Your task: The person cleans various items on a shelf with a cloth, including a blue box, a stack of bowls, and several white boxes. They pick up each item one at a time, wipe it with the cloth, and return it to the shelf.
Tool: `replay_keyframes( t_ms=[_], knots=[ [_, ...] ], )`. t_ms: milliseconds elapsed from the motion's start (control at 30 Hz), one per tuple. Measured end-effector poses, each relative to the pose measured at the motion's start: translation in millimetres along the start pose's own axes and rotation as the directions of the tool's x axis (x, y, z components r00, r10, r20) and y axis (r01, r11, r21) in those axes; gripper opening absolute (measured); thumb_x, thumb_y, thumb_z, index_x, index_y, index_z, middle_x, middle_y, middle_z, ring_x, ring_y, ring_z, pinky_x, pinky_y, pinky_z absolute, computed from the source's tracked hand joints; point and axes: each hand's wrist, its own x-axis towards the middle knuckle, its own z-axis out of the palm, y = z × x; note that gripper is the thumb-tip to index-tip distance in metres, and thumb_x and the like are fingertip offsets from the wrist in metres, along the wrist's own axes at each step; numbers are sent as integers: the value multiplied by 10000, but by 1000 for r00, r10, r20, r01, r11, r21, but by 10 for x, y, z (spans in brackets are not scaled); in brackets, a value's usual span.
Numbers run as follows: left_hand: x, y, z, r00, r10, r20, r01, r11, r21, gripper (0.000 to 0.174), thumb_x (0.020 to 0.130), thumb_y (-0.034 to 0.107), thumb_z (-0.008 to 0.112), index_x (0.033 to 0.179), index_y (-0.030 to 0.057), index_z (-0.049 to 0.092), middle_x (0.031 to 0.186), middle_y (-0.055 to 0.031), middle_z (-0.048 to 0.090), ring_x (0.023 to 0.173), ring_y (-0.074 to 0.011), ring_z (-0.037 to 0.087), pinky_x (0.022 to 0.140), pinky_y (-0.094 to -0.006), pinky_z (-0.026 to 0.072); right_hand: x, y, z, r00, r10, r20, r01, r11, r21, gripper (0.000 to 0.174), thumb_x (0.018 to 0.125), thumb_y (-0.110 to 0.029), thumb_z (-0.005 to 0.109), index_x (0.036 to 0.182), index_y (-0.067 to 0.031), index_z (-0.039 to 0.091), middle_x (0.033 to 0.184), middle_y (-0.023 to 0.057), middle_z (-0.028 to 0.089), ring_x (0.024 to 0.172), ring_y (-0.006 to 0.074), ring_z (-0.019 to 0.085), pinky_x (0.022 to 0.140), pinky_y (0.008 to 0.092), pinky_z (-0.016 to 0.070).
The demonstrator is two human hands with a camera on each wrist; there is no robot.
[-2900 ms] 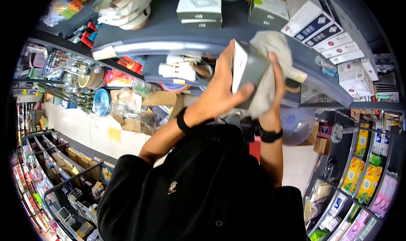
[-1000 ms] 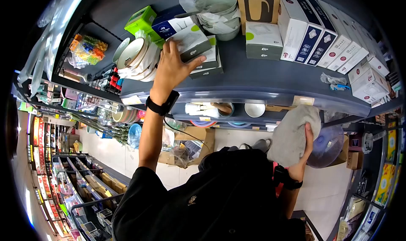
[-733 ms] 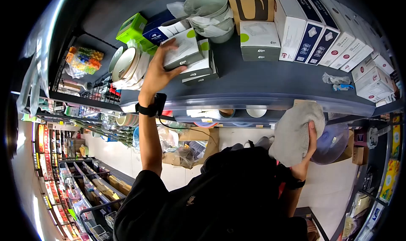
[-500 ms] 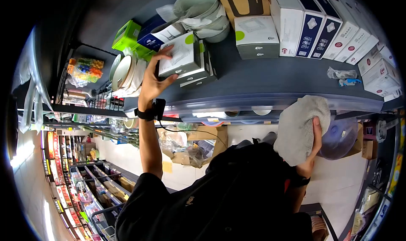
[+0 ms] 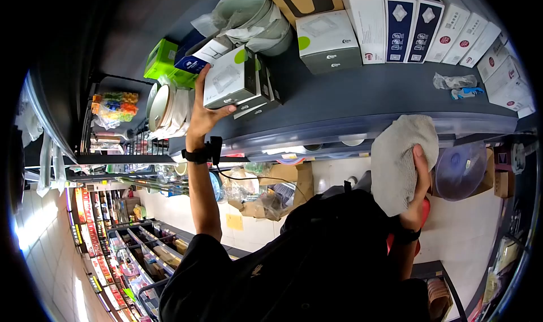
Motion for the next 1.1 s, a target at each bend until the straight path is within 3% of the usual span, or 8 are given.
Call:
replay_keyframes(
  t_ms=[300,367,500,567,667,1000,1067,1100],
  knots=[
    [20,-57,37,998,68,2,-68,991,117,1149,602,87,937,1501,63,220,1347,-204,486,1250,-272,492,1059,-365,399,105,-16,16,1000,-27,12,27,999,-28,492,971,-95,552,1451,-142,454,1462,174,439,1331,306,457,1115,417,372],
    [-34,-61,37,999,49,-9,-48,998,51,1144,611,94,935,1497,62,213,1343,-206,489,1247,-275,495,1058,-369,401,110,91,-36,842,539,37,-484,723,492,429,977,-122,560,1403,-153,525,1453,154,447,1330,261,455,1105,370,371],
    [-34,-3,44,996,88,-13,-81,956,282,1128,646,107,923,1492,59,179,1367,-224,460,1237,-281,506,1046,-384,418,244,-238,100,818,575,-30,-482,713,509,404,955,-198,614,1345,-100,571,1367,124,522,1246,204,519,1036,320,418],
    [-51,-20,42,996,91,-6,-85,955,286,1177,656,108,920,1511,63,113,1375,-231,448,1242,-291,502,1052,-384,413,311,-423,145,680,733,-4,-547,512,663,470,921,-280,658,1317,-44,568,1263,99,587,1138,178,578,954,298,461],
    [-99,-56,61,999,34,42,-35,999,13,1192,666,106,913,1537,95,100,1449,-192,382,1314,-274,429,1096,-385,374,199,-389,152,706,706,-50,-533,577,618,547,884,-348,693,1293,-6,568,1187,77,617,1053,160,605,888,283,480],
    [-117,-125,41,995,81,57,-91,975,201,1306,663,77,910,1521,75,-75,1398,-236,429,1300,-309,455,1098,-390,373,-287,-479,24,800,591,-105,-457,714,531,515,944,-244,619,1390,-20,489,1312,111,560,1190,207,559,1004,320,455],
    [-127,-134,44,998,37,52,-41,995,86,1322,674,92,906,1529,79,-102,1426,-237,413,1317,-308,443,1110,-388,358,-461,-311,8,971,199,-135,-176,971,164,541,943,-164,605,1443,-44,438,1417,144,482,1275,265,501,1062,368,422],
    [-130,-130,37,998,45,44,-49,995,85,1322,674,92,906,1529,79,-102,1426,-237,413,1317,-308,443,1110,-388,358,-470,-297,-44,973,188,-133,-166,973,161,541,943,-164,605,1443,-44,438,1417,144,482,1275,265,501,1062,368,422]
  ],
)
